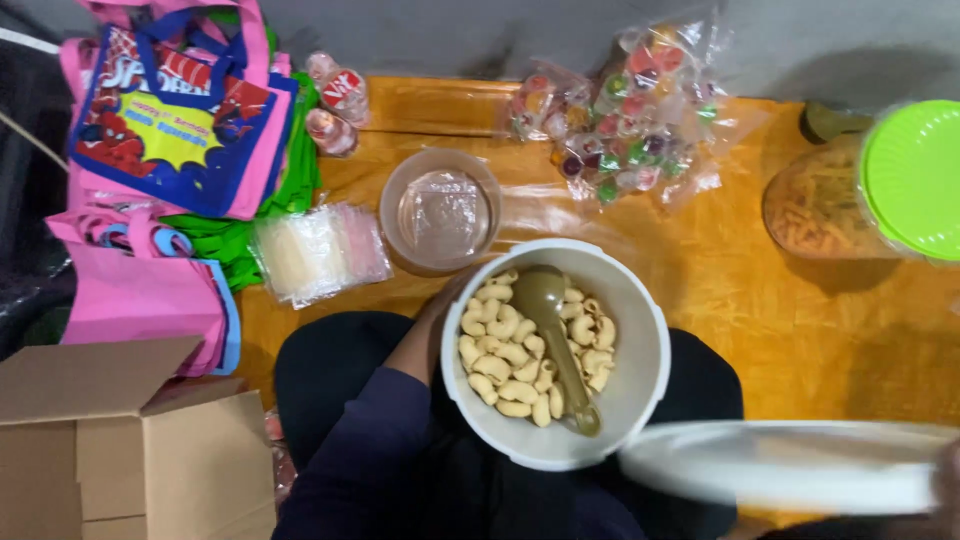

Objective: The person sits on the floor and scoops cashews from a white bucket into small plastic bags using a scoop. They then seal the bags and place them on the floor. The person repeats this process multiple times.

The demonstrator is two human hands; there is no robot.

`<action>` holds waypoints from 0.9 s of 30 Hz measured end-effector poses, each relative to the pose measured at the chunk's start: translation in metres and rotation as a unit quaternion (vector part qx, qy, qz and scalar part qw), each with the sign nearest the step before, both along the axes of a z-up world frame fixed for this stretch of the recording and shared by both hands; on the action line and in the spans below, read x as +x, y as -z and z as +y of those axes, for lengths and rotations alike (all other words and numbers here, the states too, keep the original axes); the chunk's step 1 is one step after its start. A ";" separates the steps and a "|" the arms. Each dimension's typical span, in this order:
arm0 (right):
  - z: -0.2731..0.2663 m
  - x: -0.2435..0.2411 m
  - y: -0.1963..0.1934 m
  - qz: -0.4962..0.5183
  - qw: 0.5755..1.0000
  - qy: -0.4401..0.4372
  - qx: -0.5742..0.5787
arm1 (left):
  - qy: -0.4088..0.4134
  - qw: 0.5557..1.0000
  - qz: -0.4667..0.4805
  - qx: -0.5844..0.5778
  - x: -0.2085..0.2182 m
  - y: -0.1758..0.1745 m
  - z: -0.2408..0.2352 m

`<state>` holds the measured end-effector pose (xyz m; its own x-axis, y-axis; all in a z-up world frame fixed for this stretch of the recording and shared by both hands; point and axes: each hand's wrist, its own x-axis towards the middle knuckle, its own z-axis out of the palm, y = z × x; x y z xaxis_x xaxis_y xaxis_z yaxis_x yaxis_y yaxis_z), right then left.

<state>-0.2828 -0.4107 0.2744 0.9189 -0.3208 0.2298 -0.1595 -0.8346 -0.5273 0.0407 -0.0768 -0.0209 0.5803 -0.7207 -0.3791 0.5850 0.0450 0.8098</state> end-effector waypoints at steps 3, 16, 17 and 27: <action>-0.083 -0.104 0.062 0.055 0.978 0.200 -0.026 | -0.044 0.998 0.020 0.036 -0.001 -0.002 0.004; -0.052 -0.096 0.275 0.386 0.893 0.224 0.054 | -0.232 0.868 -0.279 0.338 0.043 -0.051 0.027; -0.059 -0.097 0.278 0.339 0.916 0.209 0.043 | -0.233 0.868 -0.276 0.341 0.046 -0.056 0.028; 0.117 0.103 0.025 0.096 0.958 -0.227 0.145 | 0.027 0.757 -0.225 0.613 0.111 0.047 -0.020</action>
<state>-0.1794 -0.2940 0.2497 0.9952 0.0977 0.0040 0.0681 -0.6636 -0.7450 0.1522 -0.0971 -0.0681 0.8322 -0.0147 -0.5542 0.2114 -0.9158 0.3416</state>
